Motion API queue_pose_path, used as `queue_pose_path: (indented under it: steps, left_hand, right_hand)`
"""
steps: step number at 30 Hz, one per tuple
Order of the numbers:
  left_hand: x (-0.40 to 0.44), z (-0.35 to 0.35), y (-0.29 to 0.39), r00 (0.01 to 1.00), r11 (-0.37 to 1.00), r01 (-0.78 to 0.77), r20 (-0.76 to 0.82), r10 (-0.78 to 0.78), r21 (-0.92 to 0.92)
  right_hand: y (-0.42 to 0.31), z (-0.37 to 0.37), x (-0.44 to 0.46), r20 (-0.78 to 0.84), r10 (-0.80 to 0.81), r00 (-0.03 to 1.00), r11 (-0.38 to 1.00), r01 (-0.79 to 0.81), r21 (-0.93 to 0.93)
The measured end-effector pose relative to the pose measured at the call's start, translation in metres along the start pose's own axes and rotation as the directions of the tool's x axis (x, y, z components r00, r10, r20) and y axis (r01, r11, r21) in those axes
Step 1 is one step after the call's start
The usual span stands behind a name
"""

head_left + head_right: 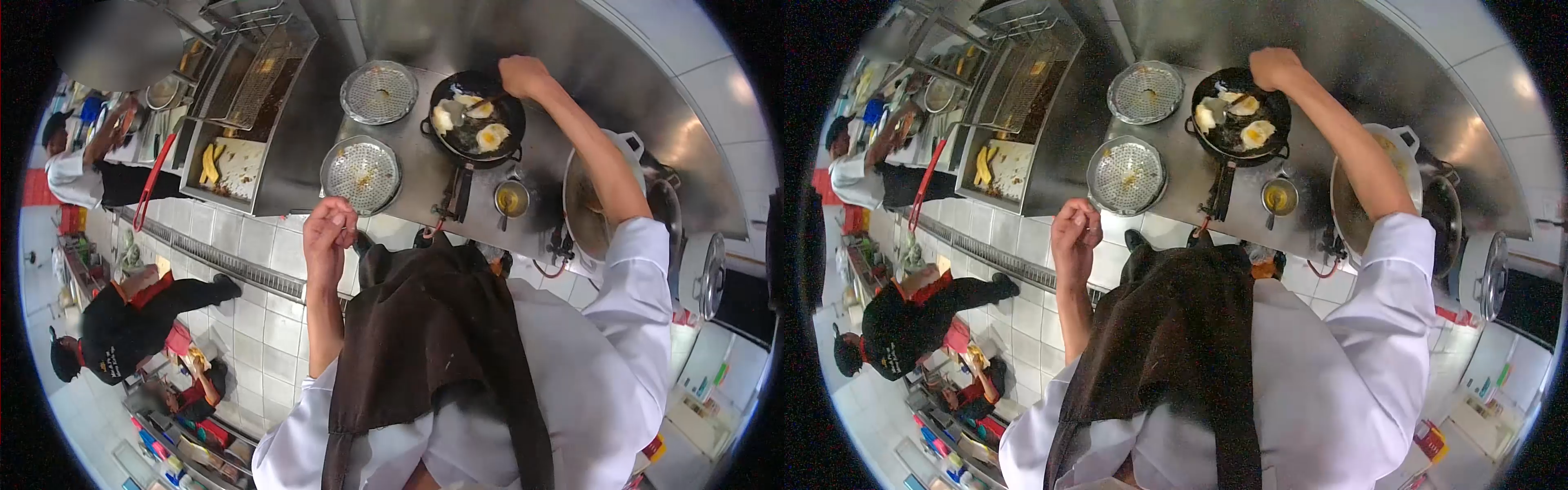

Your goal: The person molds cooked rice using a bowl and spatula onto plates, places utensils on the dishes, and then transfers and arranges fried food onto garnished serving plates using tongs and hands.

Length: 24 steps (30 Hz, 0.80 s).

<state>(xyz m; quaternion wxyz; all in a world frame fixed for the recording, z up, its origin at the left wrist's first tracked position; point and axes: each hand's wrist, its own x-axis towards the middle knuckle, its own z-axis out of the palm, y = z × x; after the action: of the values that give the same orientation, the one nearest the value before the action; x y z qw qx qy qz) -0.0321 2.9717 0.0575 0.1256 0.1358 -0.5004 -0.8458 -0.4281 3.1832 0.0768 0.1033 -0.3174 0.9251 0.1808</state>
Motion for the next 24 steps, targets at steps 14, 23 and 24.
queue_pose_path:
  steps: [14, 23, 24]
  left_hand:
    - [-0.006, -0.013, 0.005, 0.997, 0.999, 0.028, -0.064, -0.031, -0.042]
    - [-0.02, -0.051, 0.025, 0.978, 0.996, 0.083, -0.193, -0.073, 0.044]
    - [-0.023, -0.058, 0.029, 0.98, 0.994, 0.09, -0.182, -0.079, 0.053]
  right_hand:
    - [0.006, 0.027, -0.07, -0.006, 0.237, 0.971, 0.937, -0.227, 0.266]
    - [-0.115, 0.128, -0.118, -0.022, 0.523, 0.852, 0.542, -0.312, 0.78]
    - [-0.126, 0.131, -0.121, -0.016, 0.531, 0.847, 0.535, -0.321, 0.781]
